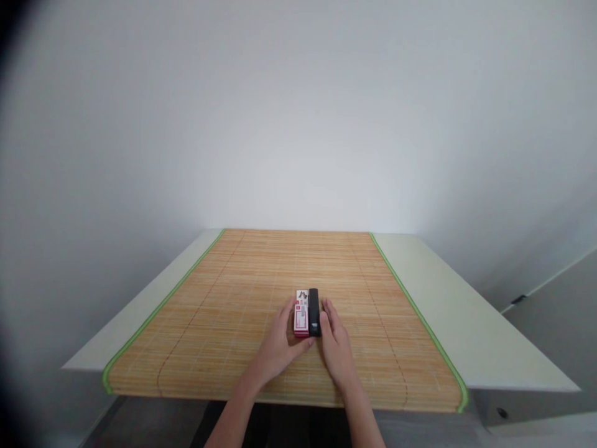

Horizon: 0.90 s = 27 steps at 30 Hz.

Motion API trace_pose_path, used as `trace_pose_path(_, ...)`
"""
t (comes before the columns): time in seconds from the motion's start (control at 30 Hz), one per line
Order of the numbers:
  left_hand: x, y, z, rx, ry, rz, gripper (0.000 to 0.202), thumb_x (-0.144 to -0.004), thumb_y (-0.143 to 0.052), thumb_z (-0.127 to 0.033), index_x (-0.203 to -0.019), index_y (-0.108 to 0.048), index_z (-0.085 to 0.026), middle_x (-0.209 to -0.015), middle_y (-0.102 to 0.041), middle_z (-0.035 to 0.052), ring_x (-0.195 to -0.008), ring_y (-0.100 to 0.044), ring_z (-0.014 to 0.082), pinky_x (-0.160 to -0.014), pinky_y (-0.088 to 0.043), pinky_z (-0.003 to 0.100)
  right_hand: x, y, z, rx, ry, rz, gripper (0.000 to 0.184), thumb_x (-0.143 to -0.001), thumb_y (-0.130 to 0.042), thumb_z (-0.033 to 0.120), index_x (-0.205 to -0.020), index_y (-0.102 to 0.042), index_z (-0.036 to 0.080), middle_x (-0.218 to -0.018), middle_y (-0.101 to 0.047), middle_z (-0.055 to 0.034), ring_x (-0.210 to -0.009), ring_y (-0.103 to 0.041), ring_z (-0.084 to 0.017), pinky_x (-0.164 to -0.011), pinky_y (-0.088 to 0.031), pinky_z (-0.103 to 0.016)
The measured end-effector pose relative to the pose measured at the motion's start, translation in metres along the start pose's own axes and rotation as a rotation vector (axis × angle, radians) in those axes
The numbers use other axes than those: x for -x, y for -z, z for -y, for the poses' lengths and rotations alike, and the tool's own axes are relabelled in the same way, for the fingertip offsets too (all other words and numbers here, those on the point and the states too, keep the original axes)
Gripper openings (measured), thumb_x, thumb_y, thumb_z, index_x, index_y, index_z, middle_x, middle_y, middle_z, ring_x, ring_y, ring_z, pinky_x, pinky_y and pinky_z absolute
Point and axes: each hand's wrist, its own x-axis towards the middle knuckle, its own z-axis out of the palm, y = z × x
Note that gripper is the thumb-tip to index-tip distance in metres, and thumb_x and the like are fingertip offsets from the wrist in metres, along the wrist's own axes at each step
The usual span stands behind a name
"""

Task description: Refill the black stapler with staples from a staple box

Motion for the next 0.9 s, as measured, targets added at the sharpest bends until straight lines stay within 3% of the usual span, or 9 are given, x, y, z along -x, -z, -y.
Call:
trace_pose_path(0.33,0.000,0.001,0.006,-0.072,-0.051,-0.068,0.080,-0.077,-0.076,-0.022,-0.149,-0.044,-0.028,-0.141,-0.054,0.0107,-0.132,-0.054,0.0278,-0.117,-0.042,0.046,0.003,-0.002,0.007,-0.043,0.013,-0.017,0.058,-0.101,-0.047,0.060,-0.150,-0.051,0.029,-0.160,-0.046,-0.0036,-0.150,-0.041,-0.025,-0.128,-0.026,-0.052)
trace_pose_path(0.47,-0.006,0.025,0.019,-0.101,-0.031,-0.175,0.074,-0.079,-0.077,-0.029,-0.146,-0.046,-0.025,-0.130,-0.058,0.0087,-0.119,-0.060,0.0246,-0.110,-0.048,0.043,0.004,-0.001,0.009,-0.033,0.008,-0.013,0.057,-0.101,-0.046,0.060,-0.150,-0.051,0.030,-0.159,-0.048,-0.0038,-0.149,-0.043,-0.025,-0.128,-0.027,-0.052)
trace_pose_path(0.57,-0.028,0.052,0.040,-0.162,-0.005,-0.237,0.068,-0.080,-0.075,-0.030,-0.142,-0.050,-0.024,-0.126,-0.059,0.0080,-0.113,-0.062,0.0231,-0.104,-0.052,0.041,0.004,-0.001,0.009,-0.026,0.018,-0.020,0.057,-0.102,-0.045,0.059,-0.151,-0.050,0.031,-0.158,-0.049,-0.0035,-0.148,-0.044,-0.025,-0.127,-0.029,-0.052)
trace_pose_path(0.77,-0.075,0.081,0.075,-0.328,0.006,-0.137,0.059,-0.073,-0.079,-0.026,-0.128,-0.060,-0.018,-0.125,-0.061,0.0098,-0.117,-0.060,0.0258,-0.109,-0.047,0.045,0.004,-0.002,0.005,-0.055,0.033,-0.009,0.059,-0.100,-0.050,0.060,-0.152,-0.049,0.032,-0.158,-0.050,-0.0041,-0.148,-0.045,-0.027,-0.126,-0.031,-0.054)
trace_pose_path(0.9,-0.063,0.088,0.076,-0.365,-0.038,-0.171,0.060,-0.073,-0.080,-0.030,-0.128,-0.059,-0.021,-0.137,-0.056,0.0097,-0.132,-0.052,0.0277,-0.117,-0.040,0.046,0.003,-0.003,0.005,-0.110,0.035,0.009,0.062,-0.099,-0.053,0.058,-0.154,-0.046,0.031,-0.159,-0.048,-0.0060,-0.148,-0.045,-0.027,-0.126,-0.031,-0.055)
